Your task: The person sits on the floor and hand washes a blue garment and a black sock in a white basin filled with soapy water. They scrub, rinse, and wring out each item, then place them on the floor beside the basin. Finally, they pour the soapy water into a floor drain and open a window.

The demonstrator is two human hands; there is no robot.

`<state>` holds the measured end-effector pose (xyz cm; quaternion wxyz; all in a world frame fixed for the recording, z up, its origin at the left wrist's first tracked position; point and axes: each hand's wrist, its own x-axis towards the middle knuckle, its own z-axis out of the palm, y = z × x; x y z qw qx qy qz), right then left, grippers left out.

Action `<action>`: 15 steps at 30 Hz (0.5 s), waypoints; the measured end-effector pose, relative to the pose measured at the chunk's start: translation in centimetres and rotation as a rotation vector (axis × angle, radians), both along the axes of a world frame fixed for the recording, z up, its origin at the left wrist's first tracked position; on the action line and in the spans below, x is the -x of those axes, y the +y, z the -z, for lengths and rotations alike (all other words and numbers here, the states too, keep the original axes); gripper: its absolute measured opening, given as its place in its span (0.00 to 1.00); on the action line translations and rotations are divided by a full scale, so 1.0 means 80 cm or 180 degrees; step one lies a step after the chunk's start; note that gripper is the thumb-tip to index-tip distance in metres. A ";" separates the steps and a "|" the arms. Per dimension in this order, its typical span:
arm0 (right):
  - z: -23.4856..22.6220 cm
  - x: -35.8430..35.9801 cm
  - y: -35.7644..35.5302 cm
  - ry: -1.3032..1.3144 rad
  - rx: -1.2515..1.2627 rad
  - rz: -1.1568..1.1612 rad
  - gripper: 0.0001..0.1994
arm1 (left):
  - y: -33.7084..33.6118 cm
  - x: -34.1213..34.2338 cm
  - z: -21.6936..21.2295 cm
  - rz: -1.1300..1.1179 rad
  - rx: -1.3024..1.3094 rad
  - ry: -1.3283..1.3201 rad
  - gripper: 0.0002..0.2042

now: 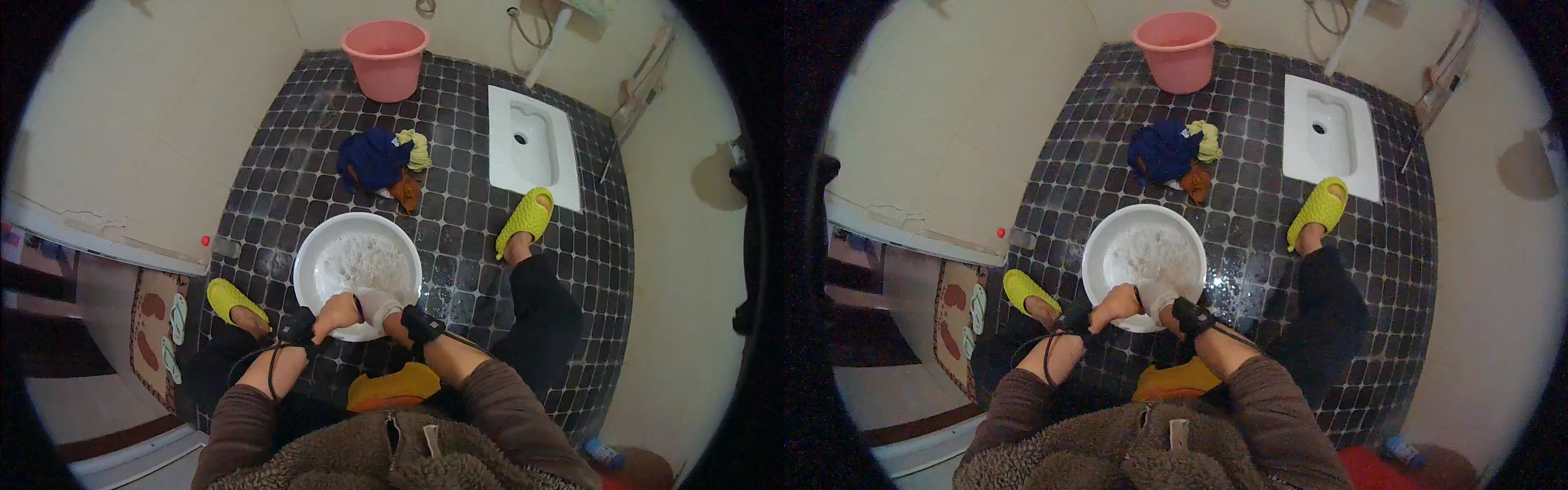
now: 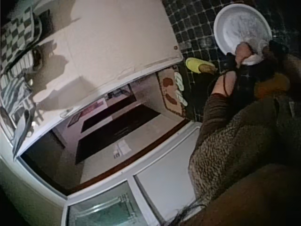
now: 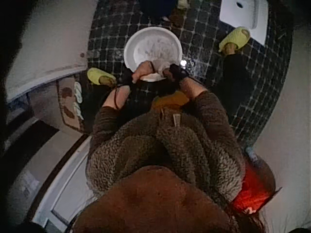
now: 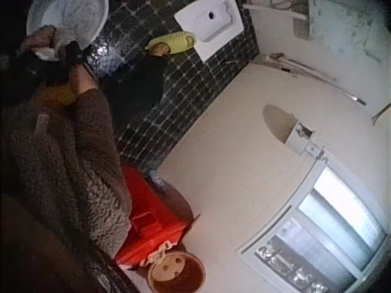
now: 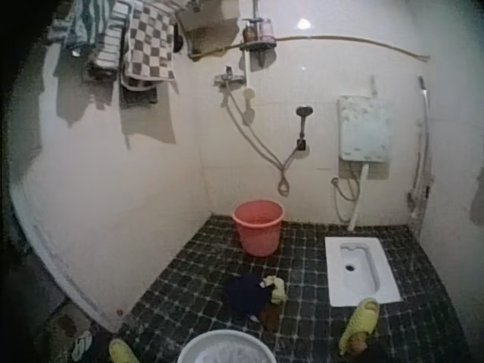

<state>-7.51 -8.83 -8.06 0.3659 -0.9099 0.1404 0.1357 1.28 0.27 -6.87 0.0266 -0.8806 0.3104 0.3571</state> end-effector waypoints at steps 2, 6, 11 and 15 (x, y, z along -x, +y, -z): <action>-0.008 0.000 -0.018 -0.0028 -0.0113 0.0767 0.15 | -0.015 -0.029 -0.010 0.0315 0.0089 0.0435 0.16; -0.029 0.019 -0.058 -0.0923 -0.0537 0.1906 0.21 | -0.069 -0.086 -0.077 -0.0692 0.1466 0.0709 0.20; -0.030 0.042 -0.069 -0.0580 -0.1233 0.2543 0.20 | -0.132 -0.122 -0.154 -0.2222 0.2430 0.1506 0.46; -0.016 0.062 -0.056 -0.0750 -0.1461 0.2559 0.17 | -0.080 -0.126 -0.173 -0.1078 0.2291 -0.0073 0.43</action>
